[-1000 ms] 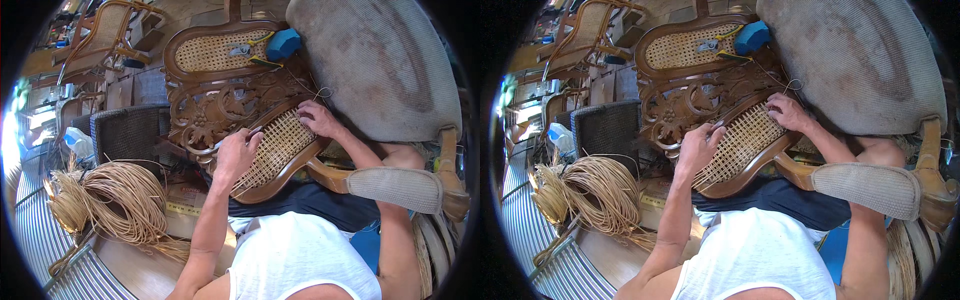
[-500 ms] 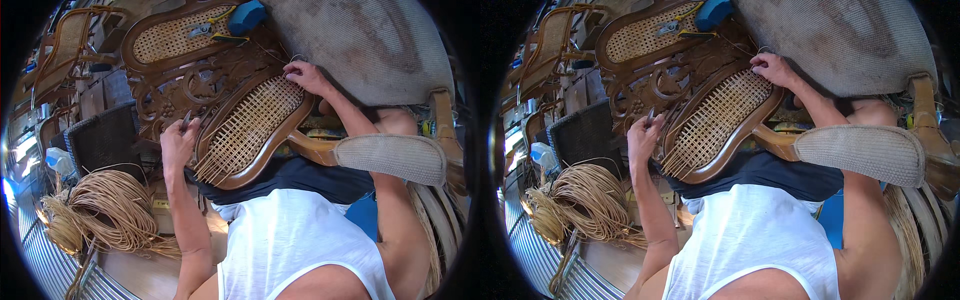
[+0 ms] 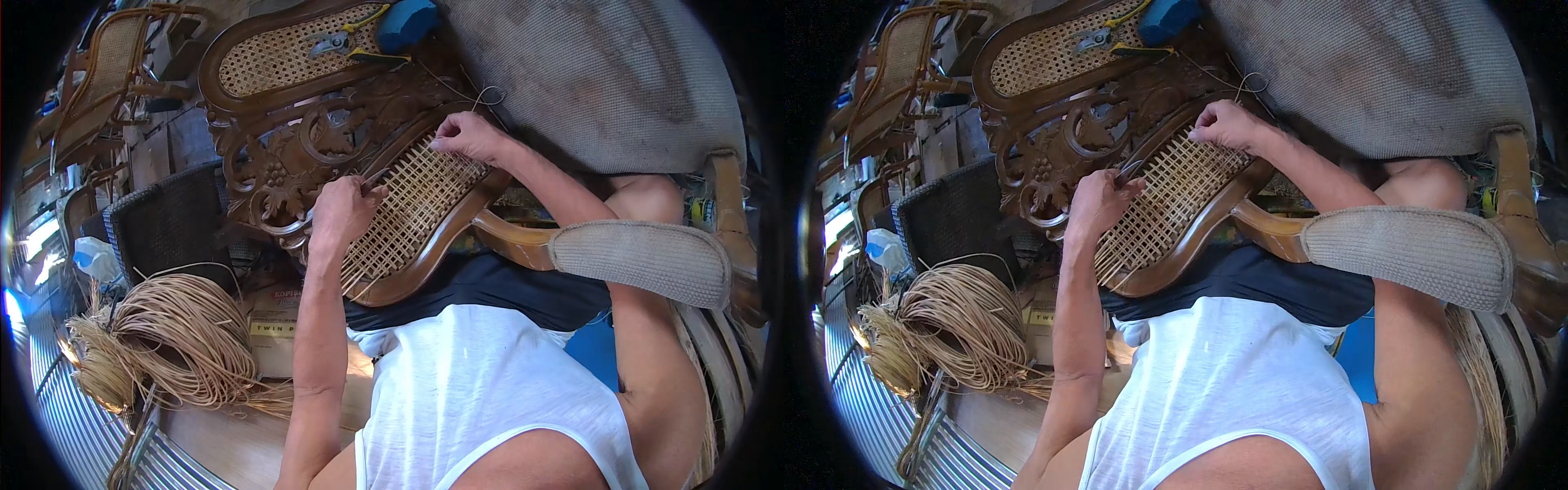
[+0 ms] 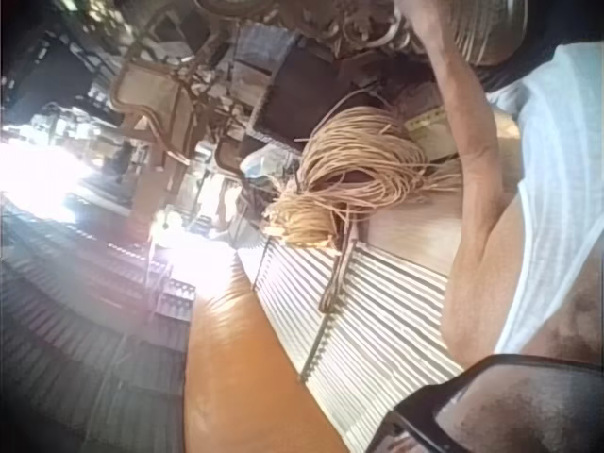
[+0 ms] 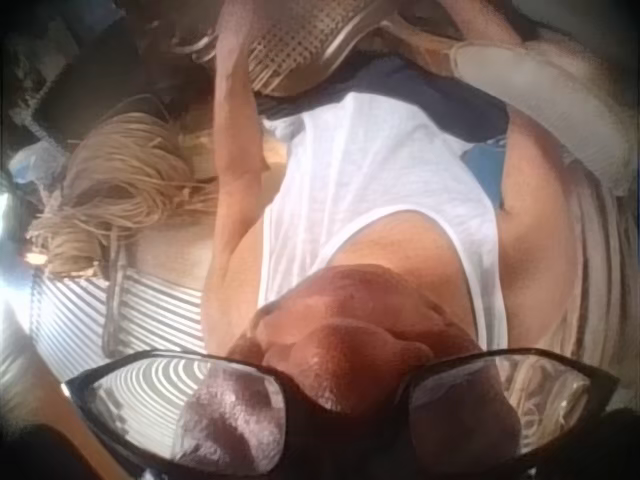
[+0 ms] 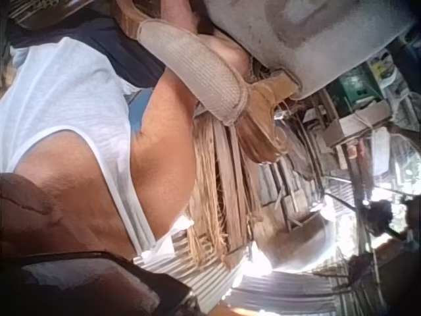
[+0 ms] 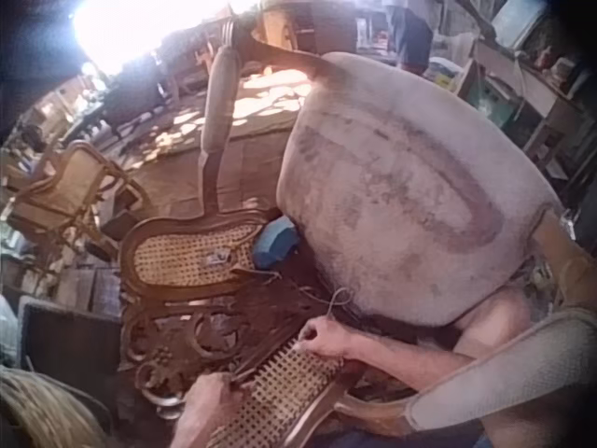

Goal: Repairing a wooden chair by weaving cane material into the seat using various hand tools.

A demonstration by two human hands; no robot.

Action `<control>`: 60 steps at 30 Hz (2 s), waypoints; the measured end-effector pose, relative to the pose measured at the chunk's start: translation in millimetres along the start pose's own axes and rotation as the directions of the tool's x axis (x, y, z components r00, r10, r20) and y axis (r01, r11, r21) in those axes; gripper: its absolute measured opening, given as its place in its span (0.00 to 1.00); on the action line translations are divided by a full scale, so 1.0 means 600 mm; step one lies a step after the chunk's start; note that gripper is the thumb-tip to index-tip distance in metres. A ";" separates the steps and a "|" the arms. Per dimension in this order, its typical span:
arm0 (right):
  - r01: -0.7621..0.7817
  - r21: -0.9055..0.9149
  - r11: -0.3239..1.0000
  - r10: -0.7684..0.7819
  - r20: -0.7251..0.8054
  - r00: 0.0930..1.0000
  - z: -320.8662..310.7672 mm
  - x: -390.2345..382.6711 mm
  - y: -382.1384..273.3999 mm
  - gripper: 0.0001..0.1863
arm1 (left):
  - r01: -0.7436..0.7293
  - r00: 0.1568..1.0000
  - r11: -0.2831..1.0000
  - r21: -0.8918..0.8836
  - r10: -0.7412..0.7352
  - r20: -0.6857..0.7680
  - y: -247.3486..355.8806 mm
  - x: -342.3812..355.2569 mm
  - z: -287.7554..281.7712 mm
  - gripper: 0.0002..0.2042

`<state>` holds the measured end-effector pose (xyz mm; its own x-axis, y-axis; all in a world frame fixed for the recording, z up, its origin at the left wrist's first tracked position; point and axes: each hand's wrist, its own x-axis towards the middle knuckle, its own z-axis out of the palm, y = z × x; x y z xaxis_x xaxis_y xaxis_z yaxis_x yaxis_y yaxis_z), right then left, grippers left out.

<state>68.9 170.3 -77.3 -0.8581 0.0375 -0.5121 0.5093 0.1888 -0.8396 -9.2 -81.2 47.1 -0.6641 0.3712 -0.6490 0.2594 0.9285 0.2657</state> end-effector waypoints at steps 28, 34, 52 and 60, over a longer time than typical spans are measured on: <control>0.247 -0.133 0.960 -0.213 0.228 0.950 -0.044 0.015 0.007 0.19 | -0.011 1.000 0.999 -0.042 0.012 0.021 0.009 0.012 -0.007 0.19; 0.211 -0.129 0.969 -0.186 0.183 0.965 -0.015 0.009 -0.001 0.16 | -0.035 0.999 0.992 -0.120 0.032 -0.021 0.007 0.005 0.000 0.19; 0.469 -0.268 0.841 -0.408 0.255 0.877 -0.020 -0.021 -0.025 0.19 | -0.055 0.959 0.923 -0.381 -0.057 -0.277 -0.096 -0.148 0.028 0.19; 0.571 -0.326 0.753 -0.478 0.324 0.816 0.013 -0.019 -0.034 0.27 | -0.197 0.829 0.980 -0.043 0.143 -0.541 -0.136 -0.144 0.048 0.15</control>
<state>68.6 158.3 -55.5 -0.9228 -0.3779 -0.0752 -0.1276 0.4838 -0.8659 47.1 -188.9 60.9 -0.8928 0.4357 -0.1140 0.3546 0.8362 0.4183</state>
